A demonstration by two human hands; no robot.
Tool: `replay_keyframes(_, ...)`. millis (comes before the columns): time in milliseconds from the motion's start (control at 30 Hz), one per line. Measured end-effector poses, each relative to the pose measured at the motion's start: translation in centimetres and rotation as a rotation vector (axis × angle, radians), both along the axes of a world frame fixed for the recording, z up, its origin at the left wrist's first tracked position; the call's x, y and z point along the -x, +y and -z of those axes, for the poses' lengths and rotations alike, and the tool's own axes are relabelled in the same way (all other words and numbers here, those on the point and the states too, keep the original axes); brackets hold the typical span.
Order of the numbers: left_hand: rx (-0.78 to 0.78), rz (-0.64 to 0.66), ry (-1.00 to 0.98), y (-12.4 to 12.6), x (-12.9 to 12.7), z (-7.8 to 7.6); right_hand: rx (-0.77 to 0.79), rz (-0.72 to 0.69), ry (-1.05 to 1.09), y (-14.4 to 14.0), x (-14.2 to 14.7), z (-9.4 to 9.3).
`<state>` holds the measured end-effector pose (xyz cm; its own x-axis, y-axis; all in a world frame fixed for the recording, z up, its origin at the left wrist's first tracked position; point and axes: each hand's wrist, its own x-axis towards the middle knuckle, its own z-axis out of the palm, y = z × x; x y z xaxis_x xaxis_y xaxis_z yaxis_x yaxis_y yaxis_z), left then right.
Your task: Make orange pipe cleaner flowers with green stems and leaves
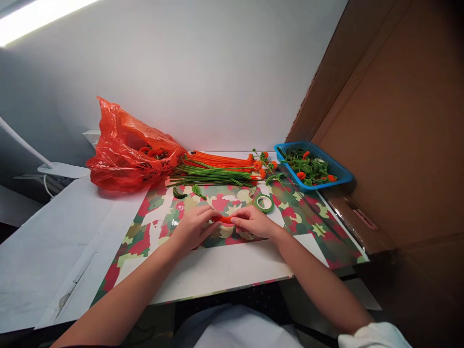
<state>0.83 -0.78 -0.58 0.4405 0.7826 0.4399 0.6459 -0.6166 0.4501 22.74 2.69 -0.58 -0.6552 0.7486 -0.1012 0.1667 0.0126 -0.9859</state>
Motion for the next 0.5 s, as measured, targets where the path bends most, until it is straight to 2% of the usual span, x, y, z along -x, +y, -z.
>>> replay_keyframes(100, -0.089, 0.028, 0.141, -0.08, -0.24, -0.06, -0.174, -0.031, -0.080, -0.27, -0.05, -0.38)
replay_keyframes(167, -0.081, 0.054, 0.180, -0.17, -0.45, 0.12, -0.273, -0.042, -0.132, -0.43, -0.06, -0.42)
replay_keyframes(267, -0.017, 0.088, 0.178, -0.30, -0.65, 0.62, -0.381, -0.044, -0.204, -0.65, -0.03, -0.21)
replay_keyframes(367, 0.060, 0.064, 0.168, -0.37, -0.60, 0.92, -0.479, -0.036, -0.240, -0.83, 0.10, 0.04)
replay_keyframes(500, 0.248, 0.025, 0.164, -0.42, -0.41, 0.45, -0.642, -0.030, -0.310, -0.91, 0.42, 0.53)
